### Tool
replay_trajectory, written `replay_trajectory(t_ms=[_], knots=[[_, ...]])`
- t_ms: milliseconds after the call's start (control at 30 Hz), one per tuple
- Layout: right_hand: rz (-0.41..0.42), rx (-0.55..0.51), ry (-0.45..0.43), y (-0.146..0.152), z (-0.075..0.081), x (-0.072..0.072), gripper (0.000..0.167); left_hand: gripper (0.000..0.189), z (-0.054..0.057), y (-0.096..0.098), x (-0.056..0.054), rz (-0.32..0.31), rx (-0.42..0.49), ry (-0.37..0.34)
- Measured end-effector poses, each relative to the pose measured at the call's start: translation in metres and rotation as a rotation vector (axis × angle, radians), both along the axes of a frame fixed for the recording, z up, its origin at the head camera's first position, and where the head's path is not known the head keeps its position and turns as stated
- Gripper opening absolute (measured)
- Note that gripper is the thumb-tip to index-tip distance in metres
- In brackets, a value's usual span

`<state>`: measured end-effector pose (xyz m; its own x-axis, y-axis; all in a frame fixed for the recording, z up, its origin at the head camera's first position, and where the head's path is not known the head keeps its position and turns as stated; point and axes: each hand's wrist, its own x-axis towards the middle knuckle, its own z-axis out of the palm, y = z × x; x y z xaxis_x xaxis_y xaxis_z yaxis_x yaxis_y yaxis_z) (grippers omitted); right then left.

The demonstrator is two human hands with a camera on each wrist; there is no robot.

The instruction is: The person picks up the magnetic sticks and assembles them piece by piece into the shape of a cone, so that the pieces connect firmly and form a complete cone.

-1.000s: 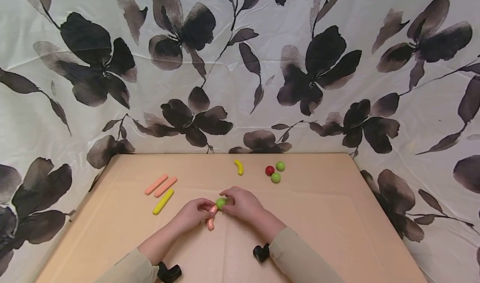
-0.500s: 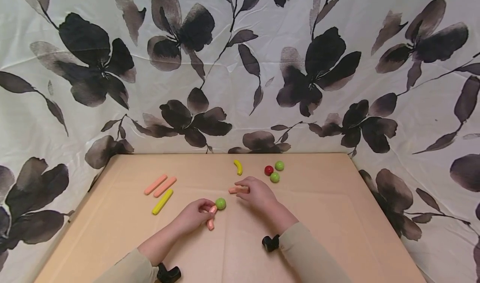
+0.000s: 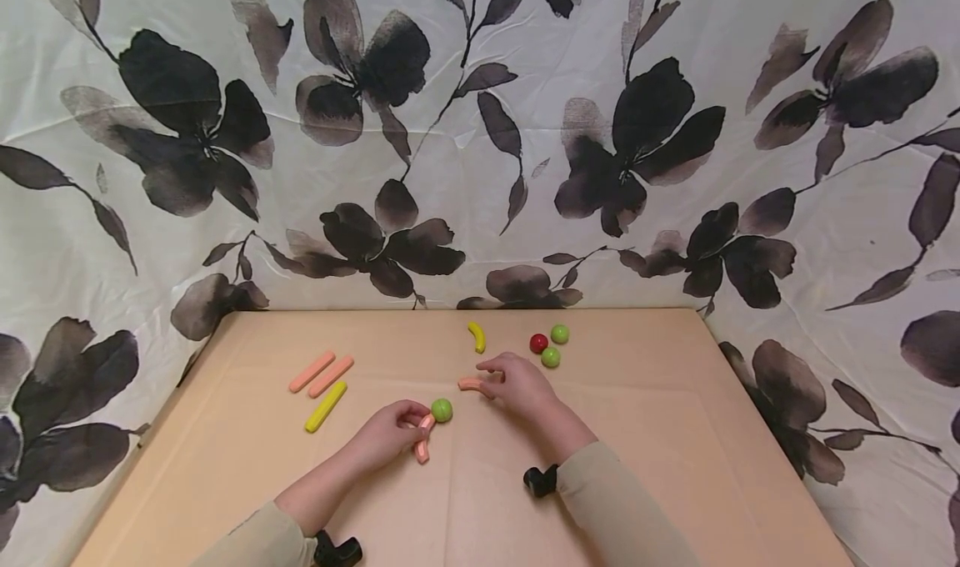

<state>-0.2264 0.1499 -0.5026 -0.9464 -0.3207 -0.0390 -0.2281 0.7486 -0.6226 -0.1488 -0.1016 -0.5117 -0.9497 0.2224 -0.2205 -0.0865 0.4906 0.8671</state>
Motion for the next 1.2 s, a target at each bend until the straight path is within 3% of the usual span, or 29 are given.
replay_trajectory(t_ms=[267,600,933,1200], knots=[[0.024,0.046,0.060,-0.008,-0.016,-0.003,0.032,0.033,0.001,0.001,0.001,-0.003,0.015,-0.008],[0.002,0.103,0.112,-0.016,-0.020,-0.004,0.024,0.033,-0.002,0.001,0.001,-0.003,0.024,-0.010],[-0.004,0.100,0.100,-0.020,-0.014,-0.002,0.029,0.033,-0.007,0.000,-0.002,0.012,0.017,-0.024],[0.009,0.091,0.084,-0.022,-0.010,0.005,0.030,0.033,-0.003,0.001,-0.001,0.013,0.029,-0.025]])
